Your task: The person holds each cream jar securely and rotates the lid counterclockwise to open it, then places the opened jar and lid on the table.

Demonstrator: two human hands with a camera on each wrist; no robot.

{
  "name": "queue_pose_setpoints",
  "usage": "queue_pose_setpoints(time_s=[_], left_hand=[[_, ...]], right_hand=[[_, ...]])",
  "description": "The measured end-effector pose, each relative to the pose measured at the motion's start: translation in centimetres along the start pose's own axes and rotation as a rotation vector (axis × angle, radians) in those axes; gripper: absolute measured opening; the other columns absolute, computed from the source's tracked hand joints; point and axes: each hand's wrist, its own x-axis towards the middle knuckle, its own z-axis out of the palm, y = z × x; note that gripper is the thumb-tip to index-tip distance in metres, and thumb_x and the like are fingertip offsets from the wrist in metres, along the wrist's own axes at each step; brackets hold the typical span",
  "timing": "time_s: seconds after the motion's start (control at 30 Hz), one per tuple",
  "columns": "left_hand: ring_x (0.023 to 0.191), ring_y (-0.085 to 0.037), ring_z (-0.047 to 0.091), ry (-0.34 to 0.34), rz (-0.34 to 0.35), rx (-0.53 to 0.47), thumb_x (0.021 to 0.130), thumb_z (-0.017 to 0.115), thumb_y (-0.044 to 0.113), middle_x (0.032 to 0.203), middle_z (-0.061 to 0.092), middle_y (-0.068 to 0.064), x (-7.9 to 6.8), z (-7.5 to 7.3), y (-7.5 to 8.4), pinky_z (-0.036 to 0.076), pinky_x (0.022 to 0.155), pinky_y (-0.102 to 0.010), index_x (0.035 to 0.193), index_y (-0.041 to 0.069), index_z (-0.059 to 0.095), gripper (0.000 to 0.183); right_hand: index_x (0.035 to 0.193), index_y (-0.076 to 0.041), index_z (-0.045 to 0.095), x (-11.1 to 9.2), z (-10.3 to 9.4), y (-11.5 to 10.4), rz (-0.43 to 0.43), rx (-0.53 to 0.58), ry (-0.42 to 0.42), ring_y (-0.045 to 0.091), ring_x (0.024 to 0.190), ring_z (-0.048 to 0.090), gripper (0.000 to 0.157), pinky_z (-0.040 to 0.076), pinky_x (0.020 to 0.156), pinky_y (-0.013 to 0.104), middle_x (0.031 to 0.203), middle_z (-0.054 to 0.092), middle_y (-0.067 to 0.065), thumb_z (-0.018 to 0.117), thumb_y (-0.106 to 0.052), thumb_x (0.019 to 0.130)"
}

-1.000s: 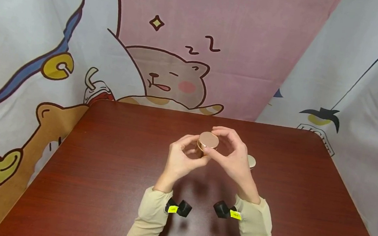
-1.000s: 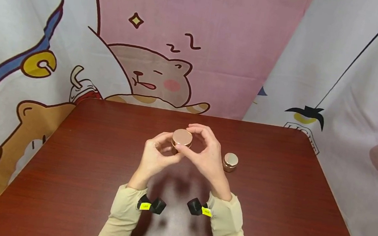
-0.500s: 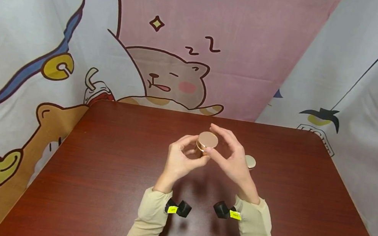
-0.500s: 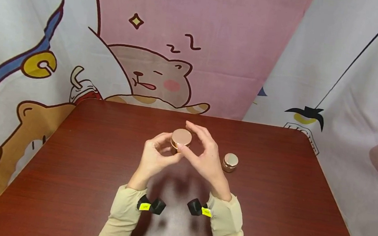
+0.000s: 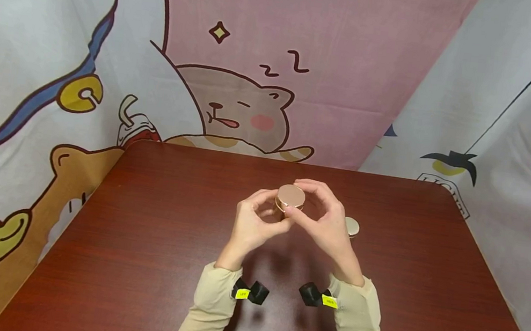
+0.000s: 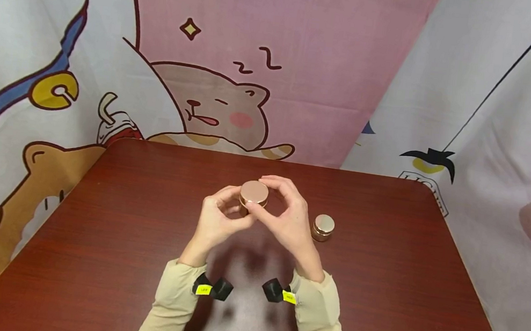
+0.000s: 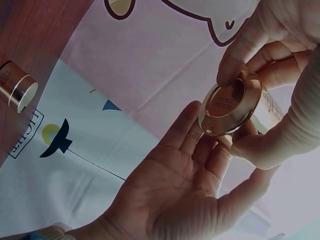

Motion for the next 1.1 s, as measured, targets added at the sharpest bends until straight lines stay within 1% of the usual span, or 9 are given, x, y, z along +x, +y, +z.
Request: queue_pose_setpoints(time_s=[0.17, 0.33, 0.43, 0.53, 0.6, 0.8, 0.9, 1.03, 1.1], left_hand=[[0.091, -0.010, 0.065, 0.001, 0.000, -0.001, 0.072, 0.084, -0.007, 0.102, 0.070, -0.022, 0.04, -0.05, -0.08, 0.061, 0.079, -0.026, 0.115, -0.009, 0.072, 0.044], [0.090, -0.010, 0.065, 0.001, 0.001, -0.003, 0.072, 0.084, -0.007, 0.101, 0.070, -0.022, 0.04, -0.04, -0.07, 0.061, 0.080, -0.026, 0.114, -0.009, 0.072, 0.044], [0.091, -0.013, 0.066, 0.000, 0.002, 0.002, 0.072, 0.085, -0.007, 0.101, 0.070, -0.021, 0.03, -0.04, -0.13, 0.061, 0.080, -0.027, 0.115, -0.008, 0.072, 0.044], [0.092, -0.015, 0.067, -0.003, 0.002, 0.008, 0.072, 0.084, -0.007, 0.102, 0.070, -0.021, 0.03, -0.05, -0.15, 0.062, 0.081, -0.028, 0.115, -0.008, 0.072, 0.045], [0.093, -0.016, 0.067, -0.005, 0.004, 0.014, 0.072, 0.085, -0.007, 0.102, 0.071, -0.021, 0.06, -0.06, -0.18, 0.062, 0.081, -0.028, 0.115, -0.008, 0.072, 0.045], [0.092, -0.015, 0.066, -0.001, 0.008, 0.016, 0.072, 0.085, -0.006, 0.102, 0.071, -0.021, 0.11, -0.11, -0.21, 0.062, 0.080, -0.028, 0.114, -0.008, 0.072, 0.044], [0.092, -0.015, 0.066, 0.002, 0.005, 0.013, 0.072, 0.085, -0.007, 0.102, 0.071, -0.022, 0.15, -0.15, -0.14, 0.062, 0.079, -0.028, 0.114, -0.009, 0.072, 0.044], [0.092, -0.019, 0.067, 0.007, 0.003, 0.016, 0.072, 0.085, -0.007, 0.102, 0.070, -0.022, 0.16, -0.18, -0.23, 0.062, 0.079, -0.029, 0.114, -0.010, 0.072, 0.044], [0.093, -0.020, 0.067, 0.007, -0.007, 0.017, 0.072, 0.085, -0.007, 0.103, 0.070, -0.023, 0.15, -0.20, -0.29, 0.062, 0.080, -0.029, 0.115, -0.010, 0.071, 0.045]], right_hand=[[0.126, 0.019, 0.060, 0.02, -0.12, 0.21, -0.047, -0.021, -0.049, 0.004, 0.116, 0.058, 0.044, 0.049, 0.098, 0.016, 0.125, 0.059, 0.033, 0.066, 0.018, 0.083], [0.134, 0.018, 0.055, 0.00, 0.03, 0.23, -0.037, -0.015, -0.054, 0.005, 0.121, 0.055, 0.049, 0.046, 0.103, 0.015, 0.131, 0.056, 0.035, 0.064, 0.014, 0.086], [0.131, 0.016, 0.055, 0.00, 0.17, 0.23, 0.007, -0.023, -0.012, 0.004, 0.117, 0.058, 0.050, 0.048, 0.099, 0.015, 0.129, 0.060, 0.026, 0.068, 0.013, 0.083], [0.121, 0.014, 0.057, 0.02, 0.25, 0.21, 0.049, -0.024, 0.025, 0.004, 0.113, 0.061, 0.044, 0.051, 0.095, 0.016, 0.125, 0.063, 0.012, 0.072, 0.015, 0.080], [0.116, 0.013, 0.059, 0.04, 0.22, 0.23, 0.061, -0.014, 0.033, 0.004, 0.112, 0.062, 0.040, 0.052, 0.093, 0.017, 0.124, 0.062, 0.007, 0.073, 0.016, 0.079], [0.121, 0.012, 0.066, 0.12, -0.07, 0.36, -0.016, -0.057, 0.004, 0.005, 0.116, 0.059, 0.038, 0.048, 0.101, 0.017, 0.123, 0.063, 0.024, 0.070, 0.016, 0.083], [0.124, 0.011, 0.066, 0.17, -0.12, 0.42, -0.060, -0.103, -0.021, 0.004, 0.120, 0.056, 0.038, 0.045, 0.103, 0.016, 0.124, 0.064, 0.026, 0.068, 0.013, 0.086], [0.129, 0.014, 0.062, 0.17, -0.03, 0.47, -0.054, -0.098, -0.044, 0.002, 0.122, 0.054, 0.041, 0.044, 0.104, 0.015, 0.129, 0.061, 0.029, 0.064, 0.012, 0.088], [0.133, 0.014, 0.059, 0.13, 0.02, 0.50, -0.037, -0.090, -0.046, 0.006, 0.125, 0.055, 0.046, 0.044, 0.105, 0.014, 0.132, 0.059, 0.030, 0.064, 0.012, 0.088]])
